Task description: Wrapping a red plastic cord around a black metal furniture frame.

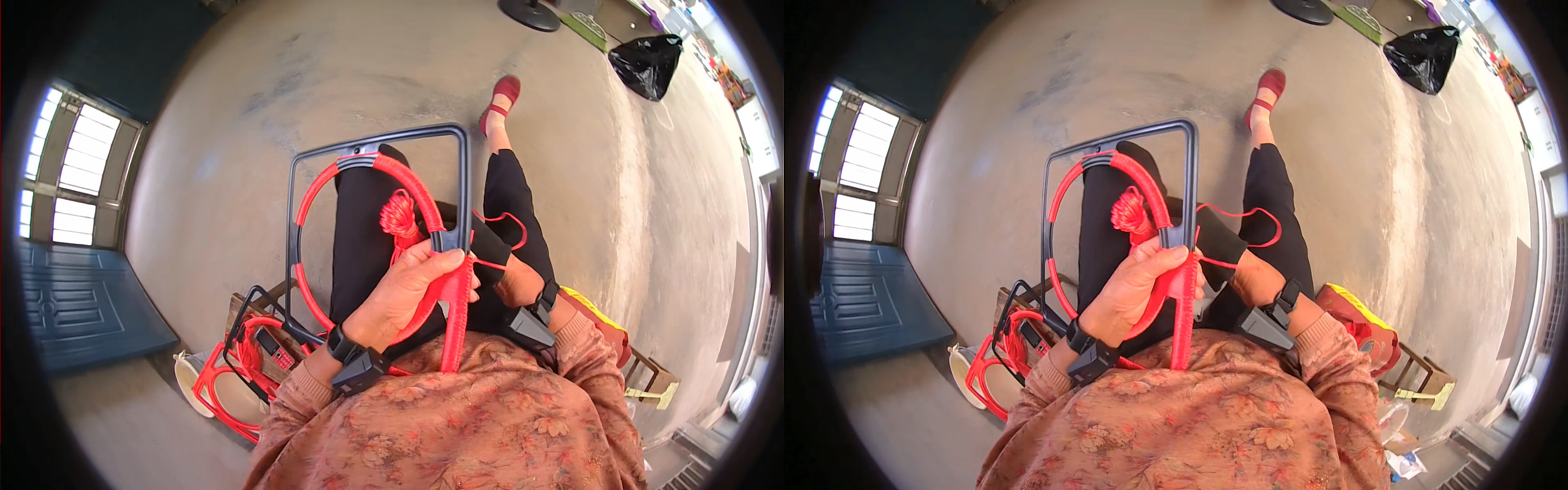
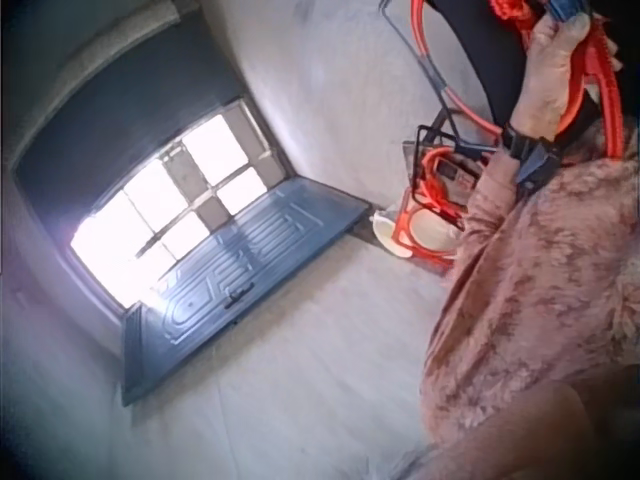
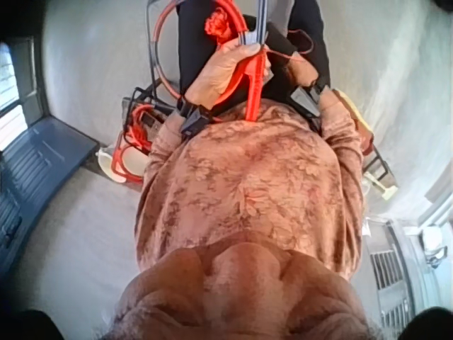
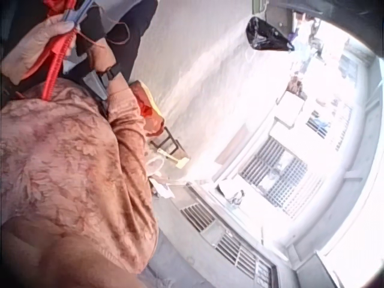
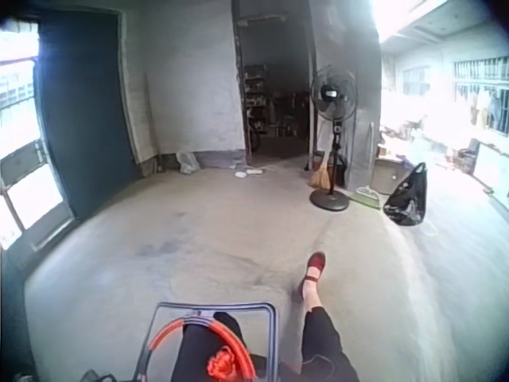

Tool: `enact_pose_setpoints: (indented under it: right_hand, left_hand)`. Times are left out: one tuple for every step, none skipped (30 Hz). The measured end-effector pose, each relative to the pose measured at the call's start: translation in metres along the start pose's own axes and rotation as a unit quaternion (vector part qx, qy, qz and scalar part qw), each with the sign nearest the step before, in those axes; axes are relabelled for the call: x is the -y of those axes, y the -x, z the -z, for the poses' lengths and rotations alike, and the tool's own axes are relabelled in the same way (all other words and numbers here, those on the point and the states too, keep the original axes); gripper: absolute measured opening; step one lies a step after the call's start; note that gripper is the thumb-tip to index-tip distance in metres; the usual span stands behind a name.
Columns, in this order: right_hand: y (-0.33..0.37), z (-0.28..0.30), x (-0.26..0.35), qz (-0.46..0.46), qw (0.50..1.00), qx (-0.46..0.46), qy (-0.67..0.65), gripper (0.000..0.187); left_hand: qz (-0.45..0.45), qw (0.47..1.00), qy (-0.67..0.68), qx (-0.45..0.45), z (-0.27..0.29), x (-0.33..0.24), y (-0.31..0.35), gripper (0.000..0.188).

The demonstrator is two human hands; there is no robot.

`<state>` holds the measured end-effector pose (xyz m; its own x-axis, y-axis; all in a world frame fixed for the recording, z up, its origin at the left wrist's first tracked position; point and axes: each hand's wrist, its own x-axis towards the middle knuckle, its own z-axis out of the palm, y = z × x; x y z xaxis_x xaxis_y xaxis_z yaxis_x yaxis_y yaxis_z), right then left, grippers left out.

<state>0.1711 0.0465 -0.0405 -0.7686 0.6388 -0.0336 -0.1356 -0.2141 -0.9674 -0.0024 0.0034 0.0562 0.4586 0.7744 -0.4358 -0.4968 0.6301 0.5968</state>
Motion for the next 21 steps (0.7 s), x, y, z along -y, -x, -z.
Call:
enact_pose_setpoints:
  right_hand:
    - [0.077,0.006,-0.015,0.002,0.999,-0.004,0.04,0.033]
    - [0.076,0.009,-0.02,0.005,0.997,-0.011,0.079,0.034]
    - [0.086,0.015,-0.024,0.006,0.993,-0.018,0.12,0.035]
    - [-0.001,0.006,-0.018,0.013,0.987,-0.031,0.154,0.037]
    - [-0.008,0.01,-0.02,0.016,0.981,-0.034,0.192,0.038]
    - [0.006,0.01,-0.025,0.016,0.971,-0.043,0.233,0.039]
    - [0.06,0.023,-0.034,0.018,0.961,-0.049,0.273,0.04]
    - [0.027,0.02,-0.034,0.023,0.948,-0.066,0.31,0.042]
    - [0.07,0.031,-0.03,0.026,0.935,-0.071,0.347,0.043]
    - [0.076,0.041,-0.044,0.03,0.92,-0.077,0.384,0.044]
    - [0.065,0.03,-0.022,0.031,0.919,-0.077,0.384,0.044]
    - [0.033,0.015,0.002,-0.008,0.94,-0.118,0.32,0.049]
    - [0.005,0.003,0.027,-0.045,0.955,-0.152,0.252,0.054]
    - [-0.014,-0.012,0.049,-0.082,0.962,-0.184,0.185,0.06]
    - [-0.038,-0.028,0.074,-0.118,0.961,-0.218,0.119,0.065]
    - [-0.046,-0.039,0.097,-0.155,0.954,-0.251,0.052,0.071]
    - [-0.045,-0.045,0.104,-0.014,0.917,-0.325,0.231,0.068]
    - [-0.045,-0.05,0.11,0.128,0.826,-0.381,0.394,0.066]
    - [-0.047,-0.053,0.118,0.129,0.827,-0.379,0.394,0.066]
    - [-0.049,-0.057,0.125,0.122,0.776,-0.311,0.535,0.062]
    - [-0.052,-0.061,0.129,0.11,0.704,-0.235,0.661,0.059]
  left_hand:
    - [-0.01,1.0,0.015,-0.002,0.01,0.003,-0.003,0.02]
    - [-0.034,0.999,0.038,-0.013,0.018,0.007,-0.006,0.019]
    - [-0.038,0.998,0.042,-0.012,0.021,0.006,-0.006,0.019]
    - [-0.036,0.999,0.024,-0.013,0.02,0.006,-0.007,0.019]
    - [-0.042,0.999,0.016,-0.017,0.023,0.004,-0.004,0.019]
    - [-0.051,0.999,0.014,0.001,0.027,0.006,-0.004,0.019]
    - [-0.056,0.998,0.018,0.002,0.028,0.005,-0.001,0.019]
    - [-0.05,0.999,0.02,0.008,0.023,0.005,-0.002,0.018]
    - [-0.052,0.998,0.028,0.008,0.021,0.003,0.001,0.018]
    - [-0.056,0.998,0.026,0.01,0.02,0.001,0.003,0.018]
    - [-0.056,0.998,0.025,0.01,0.02,0.001,0.002,0.018]
    - [-0.047,0.999,0.022,0.011,0.021,0.002,-0.001,0.018]
    - [-0.041,0.999,0.019,0.006,0.021,0.004,0.0,0.017]
    - [-0.045,0.999,0.02,0.004,0.022,0.006,-0.001,0.017]
    - [-0.06,0.998,0.029,0.004,0.024,0.008,-0.003,0.017]
    - [-0.073,0.997,0.038,0.004,0.026,0.01,-0.004,0.017]
    - [-0.076,0.996,0.039,0.002,0.027,0.012,-0.005,0.017]
    - [-0.091,0.995,0.035,0.016,0.027,0.014,-0.005,0.018]
    - [-0.105,0.994,0.031,0.03,0.028,0.016,-0.006,0.02]
    - [-0.103,0.994,0.03,0.032,0.028,0.019,-0.007,0.02]
    - [-0.128,0.992,0.014,0.005,0.028,0.023,-0.009,0.021]
